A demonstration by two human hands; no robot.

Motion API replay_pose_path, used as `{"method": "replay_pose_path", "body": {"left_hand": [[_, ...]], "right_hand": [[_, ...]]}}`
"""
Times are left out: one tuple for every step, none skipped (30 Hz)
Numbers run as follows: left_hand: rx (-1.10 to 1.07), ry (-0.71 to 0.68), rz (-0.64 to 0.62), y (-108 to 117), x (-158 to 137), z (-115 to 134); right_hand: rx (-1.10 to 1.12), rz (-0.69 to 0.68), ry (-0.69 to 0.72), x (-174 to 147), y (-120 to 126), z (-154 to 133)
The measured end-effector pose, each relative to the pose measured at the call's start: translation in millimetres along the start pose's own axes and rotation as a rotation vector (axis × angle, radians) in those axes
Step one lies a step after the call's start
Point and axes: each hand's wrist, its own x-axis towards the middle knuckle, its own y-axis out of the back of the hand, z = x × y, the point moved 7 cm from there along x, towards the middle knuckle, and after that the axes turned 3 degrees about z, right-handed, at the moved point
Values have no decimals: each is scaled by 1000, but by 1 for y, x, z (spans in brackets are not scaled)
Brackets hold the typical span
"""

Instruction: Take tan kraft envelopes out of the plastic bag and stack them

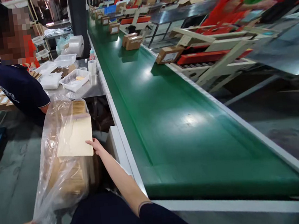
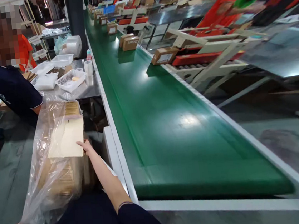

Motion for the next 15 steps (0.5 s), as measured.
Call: {"method": "replay_pose_path", "body": {"left_hand": [[5,-18,-10,-1,-1,5],[20,-25,-23,-2,-1,9],[38,-31,-40,-4,0,12],[57,-32,-63,-6,1,15],[70,-32,-89,-9,3,17],[75,-29,-117,-12,6,19],[77,-25,-130,-14,10,19],[82,-25,-140,-16,15,20],[98,-22,-150,-18,20,19],[124,-13,-166,-20,25,19],[153,-14,-189,-23,30,19],[182,-17,-220,-26,35,21],[200,-27,-252,-30,40,23],[209,-38,-285,-33,44,26],[213,-63,-297,-34,49,30]], "right_hand": [[10,-8,-1,-1,-2,2],[21,-6,6,-1,-1,2],[34,4,19,-2,4,2],[47,22,36,-5,14,1],[61,44,53,-9,31,1],[75,71,71,-16,53,1],[88,104,86,-25,80,2],[99,144,97,-38,111,4],[105,189,104,-52,144,7],[105,237,103,-69,179,11],[99,283,96,-87,212,15],[87,322,83,-104,242,19],[69,349,65,-120,269,24],[47,367,44,-134,292,29],[22,378,21,-146,311,34]]}}
